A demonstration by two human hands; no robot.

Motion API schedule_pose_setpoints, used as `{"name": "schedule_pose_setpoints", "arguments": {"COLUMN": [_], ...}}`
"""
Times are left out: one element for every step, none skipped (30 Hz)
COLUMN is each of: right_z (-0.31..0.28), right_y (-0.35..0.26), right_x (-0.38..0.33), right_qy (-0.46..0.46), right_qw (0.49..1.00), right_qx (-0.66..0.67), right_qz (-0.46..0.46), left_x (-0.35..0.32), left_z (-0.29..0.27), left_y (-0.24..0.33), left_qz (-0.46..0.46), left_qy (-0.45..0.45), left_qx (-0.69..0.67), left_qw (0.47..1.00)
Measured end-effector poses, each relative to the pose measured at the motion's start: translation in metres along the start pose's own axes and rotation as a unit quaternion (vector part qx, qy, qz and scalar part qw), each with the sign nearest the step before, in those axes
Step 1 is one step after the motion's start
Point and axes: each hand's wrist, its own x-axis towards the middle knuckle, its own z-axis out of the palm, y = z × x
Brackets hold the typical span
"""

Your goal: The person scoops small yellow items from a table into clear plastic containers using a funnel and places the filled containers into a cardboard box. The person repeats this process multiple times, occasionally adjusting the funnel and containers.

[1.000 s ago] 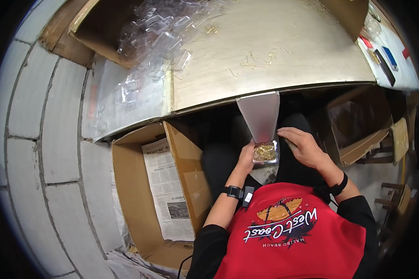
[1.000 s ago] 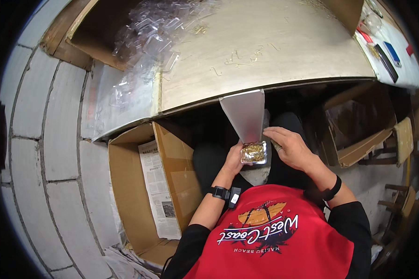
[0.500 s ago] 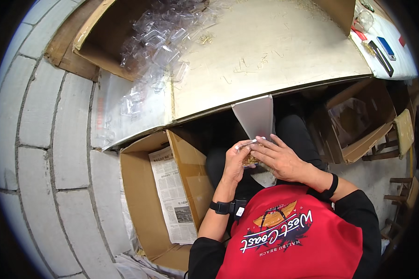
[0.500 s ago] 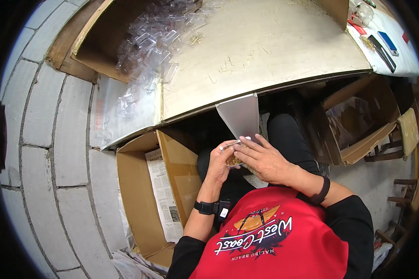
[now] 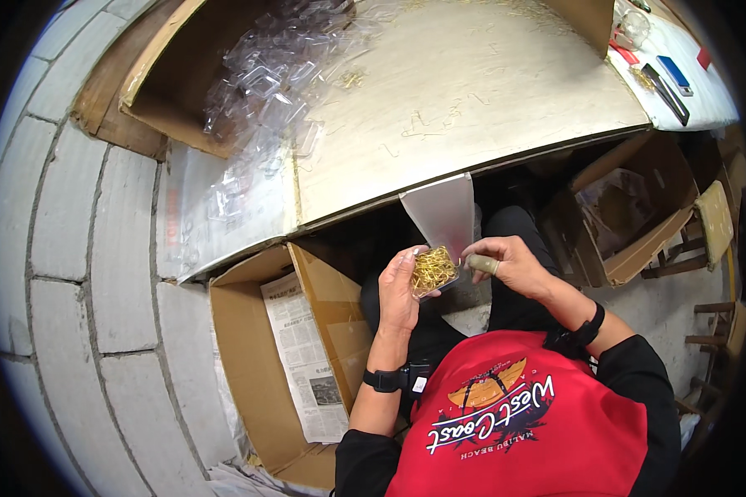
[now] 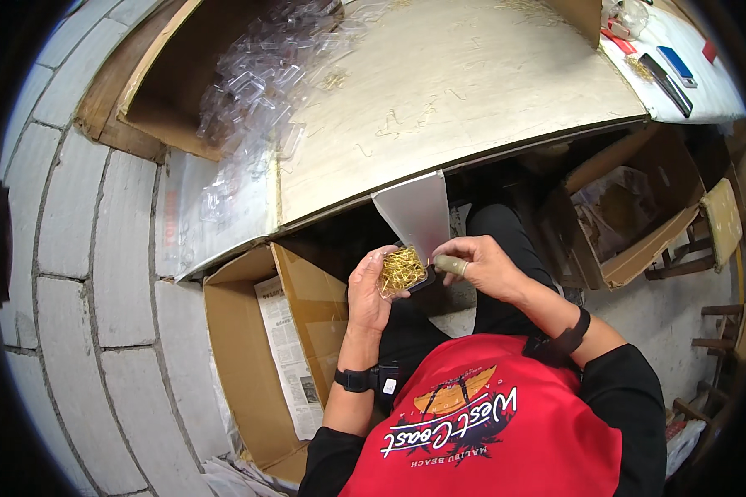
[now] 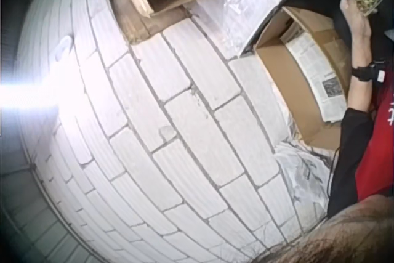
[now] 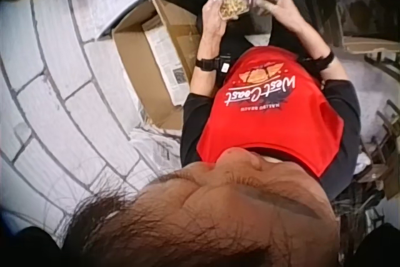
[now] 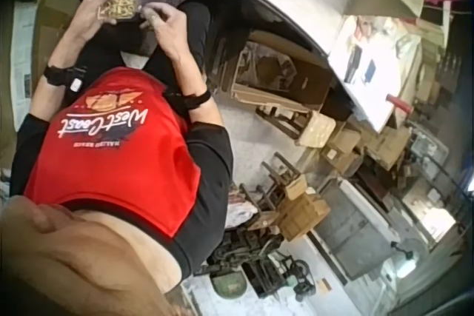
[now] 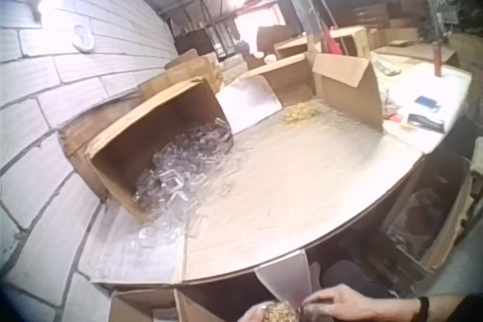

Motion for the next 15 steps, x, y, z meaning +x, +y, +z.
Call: {"name": "schedule_pose_setpoints", "arguments": {"right_z": [0.003, 0.005, 0.006, 0.007, 0.007, 0.007, 0.008, 0.007, 0.006, 0.006, 0.006, 0.006, 0.006, 0.006, 0.007], "right_y": [0.001, 0.002, 0.002, 0.002, 0.001, 0.002, 0.002, 0.003, 0.004, 0.006, 0.008, 0.009, 0.009, 0.007, 0.001], "right_x": [0.002, 0.003, 0.006, 0.009, 0.01, 0.011, 0.012, 0.014, 0.015, 0.016, 0.015, 0.016, 0.015, 0.014, 0.012], "right_qy": [0.002, 0.009, 0.015, 0.02, 0.027, 0.032, 0.037, 0.034, 0.03, 0.026, 0.027, 0.03, 0.033, 0.038, 0.043], "right_qw": [1.0, 1.0, 0.999, 0.999, 0.999, 0.998, 0.997, 0.997, 0.996, 0.996, 0.996, 0.995, 0.995, 0.995, 0.995], "right_qx": [0.002, -0.002, -0.006, -0.011, -0.029, -0.047, -0.065, -0.068, -0.07, -0.073, -0.077, -0.082, -0.087, -0.085, -0.083], "right_qz": [0.019, 0.027, 0.033, 0.04, 0.036, 0.032, 0.029, 0.031, 0.034, 0.038, 0.042, 0.044, 0.046, 0.045, 0.042], "left_x": [-0.001, -0.001, -0.002, -0.003, -0.004, -0.005, -0.005, -0.003, -0.003, -0.003, -0.003, -0.003, -0.003, -0.003, -0.002], "left_z": [0.001, 0.003, 0.005, 0.007, 0.01, 0.011, 0.011, 0.011, 0.01, 0.01, 0.01, 0.012, 0.012, 0.012, 0.01], "left_y": [-0.001, -0.002, -0.002, -0.002, -0.001, -0.002, -0.004, -0.005, -0.007, -0.01, -0.012, -0.013, -0.013, -0.015, -0.016], "left_qz": [-0.002, -0.005, -0.005, -0.005, -0.005, -0.006, -0.006, -0.001, 0.003, 0.007, 0.008, 0.01, 0.011, 0.008, 0.007], "left_qy": [-0.003, -0.006, -0.008, 0.001, 0.009, 0.019, 0.027, 0.024, 0.023, 0.022, 0.021, 0.019, 0.016, 0.014, 0.012], "left_qx": [0.007, 0.015, 0.022, 0.026, 0.03, 0.034, 0.05, 0.044, 0.037, 0.03, 0.021, 0.013, 0.005, -0.007, -0.017], "left_qw": [1.0, 1.0, 1.0, 1.0, 0.999, 0.999, 0.998, 0.999, 0.999, 0.999, 1.0, 1.0, 1.0, 1.0, 1.0]}}
